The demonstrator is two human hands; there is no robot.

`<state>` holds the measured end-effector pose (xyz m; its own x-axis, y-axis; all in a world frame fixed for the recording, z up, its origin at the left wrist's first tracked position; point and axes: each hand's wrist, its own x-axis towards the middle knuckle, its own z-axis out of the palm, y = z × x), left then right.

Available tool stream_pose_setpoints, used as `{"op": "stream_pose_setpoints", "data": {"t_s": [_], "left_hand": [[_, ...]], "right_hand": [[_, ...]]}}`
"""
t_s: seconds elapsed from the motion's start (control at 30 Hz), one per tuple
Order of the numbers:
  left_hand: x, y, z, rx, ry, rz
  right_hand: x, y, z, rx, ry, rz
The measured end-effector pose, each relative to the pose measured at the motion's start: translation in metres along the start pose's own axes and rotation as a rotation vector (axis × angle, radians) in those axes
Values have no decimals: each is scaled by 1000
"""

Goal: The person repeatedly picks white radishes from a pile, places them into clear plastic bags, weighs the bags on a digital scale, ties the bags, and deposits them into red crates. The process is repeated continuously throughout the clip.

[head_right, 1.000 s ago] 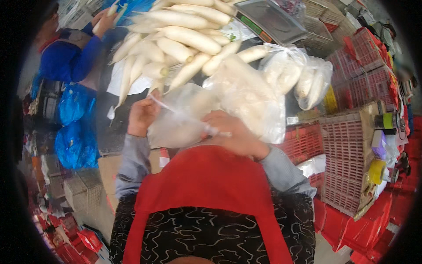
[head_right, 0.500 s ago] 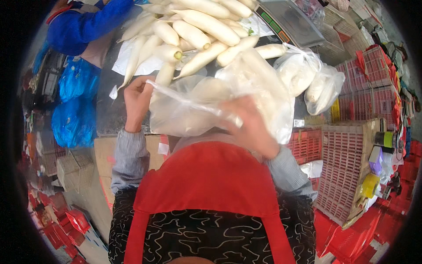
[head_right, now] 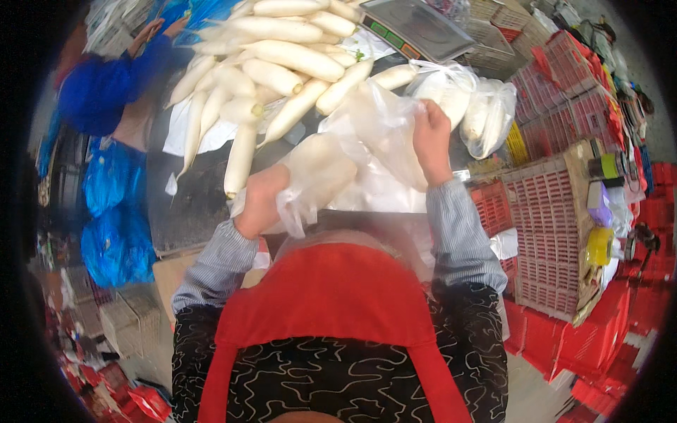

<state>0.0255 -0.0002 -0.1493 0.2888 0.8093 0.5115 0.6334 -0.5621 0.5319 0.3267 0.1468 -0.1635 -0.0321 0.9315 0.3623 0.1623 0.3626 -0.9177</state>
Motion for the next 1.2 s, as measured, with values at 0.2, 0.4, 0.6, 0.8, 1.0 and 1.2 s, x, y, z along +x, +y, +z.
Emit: {"op": "stream_pose_setpoints", "data": {"t_s": [0.2,0.4,0.6,0.8,1.0,1.2], "left_hand": [[59,17,8,-77,259,175],[60,1,78,-262,-432,-290],[63,-1,118,-220,-334,-185],[71,3,117,-202,-366,-245],[66,6,123,-107,-264,-264],[59,15,129,-46,-126,-294]], "right_hand": [[-17,-40,32,45,-176,28],[-39,-35,1,7,-657,-13],[110,43,-138,-885,137,-303],[191,198,-253,-934,-127,201],[200,151,-170,-494,42,-243],[183,193,-135,-988,-384,-93]]}}
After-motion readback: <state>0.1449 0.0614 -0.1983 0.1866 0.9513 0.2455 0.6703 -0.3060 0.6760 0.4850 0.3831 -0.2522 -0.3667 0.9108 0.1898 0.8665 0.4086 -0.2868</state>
